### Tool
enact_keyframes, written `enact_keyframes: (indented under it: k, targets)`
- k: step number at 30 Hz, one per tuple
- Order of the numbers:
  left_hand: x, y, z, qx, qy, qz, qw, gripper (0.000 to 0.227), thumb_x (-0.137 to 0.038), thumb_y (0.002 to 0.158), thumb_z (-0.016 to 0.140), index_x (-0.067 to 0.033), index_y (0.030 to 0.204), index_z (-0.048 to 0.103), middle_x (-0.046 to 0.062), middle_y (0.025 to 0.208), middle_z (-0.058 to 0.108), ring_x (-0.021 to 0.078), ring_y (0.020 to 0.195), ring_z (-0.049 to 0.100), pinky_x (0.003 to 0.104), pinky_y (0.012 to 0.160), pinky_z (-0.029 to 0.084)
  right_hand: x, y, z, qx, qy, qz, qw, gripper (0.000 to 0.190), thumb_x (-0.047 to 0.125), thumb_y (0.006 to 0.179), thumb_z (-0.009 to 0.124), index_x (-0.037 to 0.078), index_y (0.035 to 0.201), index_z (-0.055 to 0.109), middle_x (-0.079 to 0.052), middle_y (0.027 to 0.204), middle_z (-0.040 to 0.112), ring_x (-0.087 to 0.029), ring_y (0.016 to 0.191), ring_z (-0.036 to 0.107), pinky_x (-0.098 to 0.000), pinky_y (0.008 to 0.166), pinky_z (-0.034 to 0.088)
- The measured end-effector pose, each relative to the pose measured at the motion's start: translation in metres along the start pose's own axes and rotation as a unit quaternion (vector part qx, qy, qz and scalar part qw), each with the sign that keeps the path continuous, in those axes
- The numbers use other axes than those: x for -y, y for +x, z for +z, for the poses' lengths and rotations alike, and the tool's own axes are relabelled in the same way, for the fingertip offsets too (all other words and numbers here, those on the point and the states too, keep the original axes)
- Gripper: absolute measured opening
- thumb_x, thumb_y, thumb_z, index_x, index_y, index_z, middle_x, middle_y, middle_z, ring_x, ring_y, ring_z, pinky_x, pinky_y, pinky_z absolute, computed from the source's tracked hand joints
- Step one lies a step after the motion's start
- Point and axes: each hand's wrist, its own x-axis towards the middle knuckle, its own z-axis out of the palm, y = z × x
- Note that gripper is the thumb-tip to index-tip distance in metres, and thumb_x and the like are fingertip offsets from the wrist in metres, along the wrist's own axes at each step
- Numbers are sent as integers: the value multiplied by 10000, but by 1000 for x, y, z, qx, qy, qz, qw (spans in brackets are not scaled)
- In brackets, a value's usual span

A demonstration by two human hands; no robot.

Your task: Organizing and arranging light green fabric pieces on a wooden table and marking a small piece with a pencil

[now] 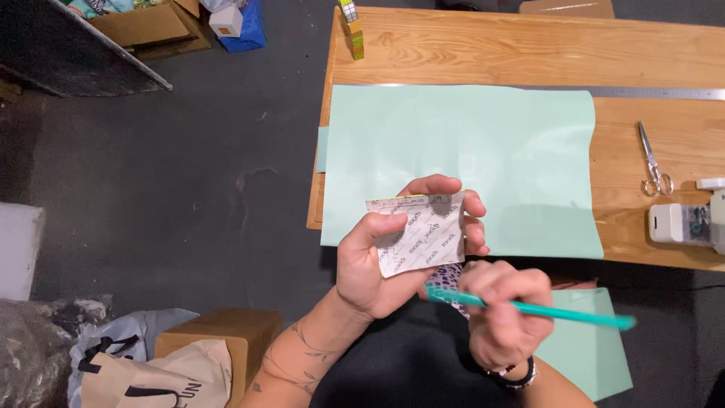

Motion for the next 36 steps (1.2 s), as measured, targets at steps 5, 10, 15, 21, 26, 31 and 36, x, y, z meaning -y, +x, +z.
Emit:
enact_keyframes:
  k: [5, 10, 15, 21, 26, 31, 36]
  targets:
    - [0, 0, -1, -22, 13, -13, 1000, 420, -222, 991, 601, -13, 1354, 572, 241, 1297, 571, 319, 1112, 607, 442, 1040, 484, 12, 9, 15, -43, -15, -4, 999, 460, 412, 995, 530, 175, 665, 313, 29, 549, 286, -120, 407, 276, -288, 438, 250]
    - [4, 4, -3, -30, 23, -37, 999, 404, -209, 976, 586, -2, 1323, 578, 241, 1250, 566, 328, 1055, 591, 425, 966, 492, 11, 3, 22, -50, -62, -15, 997, 474, 467, 1027, 463, 189, 695, 270, 6, 481, 271, -142, 392, 242, -293, 428, 248]
    - [16, 13, -5, -46, -5, -88, 995, 396, -185, 964, 572, -2, 1315, 582, 238, 1224, 563, 322, 1020, 586, 421, 941, 487, 19, -7, 13, -80, -95, -24, 992, 397, 476, 1095, 369, 154, 870, 309, -102, 420, 503, -135, 271, 242, -278, 338, 245]
    - [38, 24, -6, -30, 0, -150, 988, 390, -199, 960, 591, -10, 1301, 585, 233, 1220, 566, 331, 1020, 586, 442, 950, 485, 7, -40, -17, -107, -137, -77, 982, 450, 341, 1069, 482, 21, 759, 418, -51, 818, 426, -102, 363, 324, -273, 375, 185]
    - [64, 27, 3, -36, 9, -199, 979, 354, -176, 943, 615, -15, 1257, 588, 218, 1197, 572, 314, 989, 603, 434, 941, 522, 52, -41, -17, -95, -265, 22, 959, 397, 341, 1002, 404, 41, 777, 532, -64, 650, 486, -138, 548, 395, -280, 533, 310]
    - [103, 17, 10, -48, 2, -235, 971, 344, -194, 943, 591, -23, 1243, 606, 237, 1180, 597, 329, 956, 595, 449, 907, 515, 87, -70, -35, -117, -362, -1, 925, 314, 211, 987, 388, 11, 908, 617, -107, 880, 630, -181, 683, 525, -290, 655, 467]
    - [143, -10, 16, -44, -24, -269, 962, 317, -157, 971, 607, -53, 1271, 589, 214, 1217, 562, 313, 998, 608, 450, 933, 522, 109, -124, -62, -87, -348, 15, 933, 391, 404, 1066, 415, 72, 911, 553, -11, 595, 489, -117, 502, 462, -292, 672, 482]
